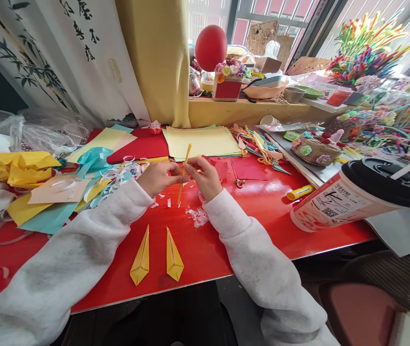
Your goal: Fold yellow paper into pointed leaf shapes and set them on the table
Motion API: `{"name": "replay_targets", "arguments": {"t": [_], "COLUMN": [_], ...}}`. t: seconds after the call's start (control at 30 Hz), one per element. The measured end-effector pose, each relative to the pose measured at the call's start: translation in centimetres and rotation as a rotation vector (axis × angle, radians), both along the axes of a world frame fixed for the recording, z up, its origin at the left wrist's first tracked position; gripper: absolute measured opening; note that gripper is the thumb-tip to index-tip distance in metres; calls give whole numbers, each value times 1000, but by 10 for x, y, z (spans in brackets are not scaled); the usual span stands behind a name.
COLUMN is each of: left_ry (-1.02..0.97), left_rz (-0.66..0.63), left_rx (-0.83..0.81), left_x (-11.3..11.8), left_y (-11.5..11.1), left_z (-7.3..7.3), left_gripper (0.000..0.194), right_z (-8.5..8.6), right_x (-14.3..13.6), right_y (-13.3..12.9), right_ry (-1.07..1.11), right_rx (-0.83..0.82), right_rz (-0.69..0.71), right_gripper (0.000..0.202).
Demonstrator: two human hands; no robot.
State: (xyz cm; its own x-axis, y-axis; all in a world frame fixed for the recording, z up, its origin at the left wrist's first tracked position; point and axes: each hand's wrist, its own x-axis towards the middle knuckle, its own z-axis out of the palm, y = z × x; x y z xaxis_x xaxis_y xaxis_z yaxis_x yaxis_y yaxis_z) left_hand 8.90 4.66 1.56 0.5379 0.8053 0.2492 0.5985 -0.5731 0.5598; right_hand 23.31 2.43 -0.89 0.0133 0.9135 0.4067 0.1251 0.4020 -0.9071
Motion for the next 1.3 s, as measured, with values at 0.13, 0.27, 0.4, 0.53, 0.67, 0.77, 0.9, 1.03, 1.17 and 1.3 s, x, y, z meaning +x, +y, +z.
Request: {"name": "replay_targets", "arguments": {"t": [0.13, 0.27, 0.4, 0.53, 0.67, 0.77, 0.9, 1.03, 1.17, 1.3], "left_ry": [33, -238, -411, -504, -453, -431, -476, -551, -622, -684], "left_rz": [-31, 56, 48, 9, -19, 24, 77, -65, -169, -165], "left_rx": [0, 38, -89, -130, -157, -143, -155, -317, -502, -664], "left_x": [-10, -10, -4, -3, -4, -4, -6, -9, -13, -21], "left_y": [5, 8, 9, 9, 10, 10, 8, 9, 12, 19], "left_z": [8, 9, 0, -4, -4, -4, -4, -1, 3, 8], "left_gripper": [39, 35, 32, 30, 29, 29, 31, 31, 28, 37], "right_z": [-1, 1, 4, 4, 2, 1, 3, 8, 12, 10], "right_x": [-3, -7, -9, -8, -7, -8, -9, -7, -7, -7], "right_y": [-2, -6, -8, -8, -7, -7, -9, -11, -13, -12], "right_ry": [96, 145, 116, 63, 37, 11, -26, -28, -25, -25], "right_rx": [-114, -176, -207, -201, -192, -201, -200, -186, -197, -227], "right_rz": [73, 238, 212, 200, 189, 198, 282, 304, 298, 303], "right_gripper": [24, 24, 27, 28, 25, 24, 23, 22, 21, 23]}}
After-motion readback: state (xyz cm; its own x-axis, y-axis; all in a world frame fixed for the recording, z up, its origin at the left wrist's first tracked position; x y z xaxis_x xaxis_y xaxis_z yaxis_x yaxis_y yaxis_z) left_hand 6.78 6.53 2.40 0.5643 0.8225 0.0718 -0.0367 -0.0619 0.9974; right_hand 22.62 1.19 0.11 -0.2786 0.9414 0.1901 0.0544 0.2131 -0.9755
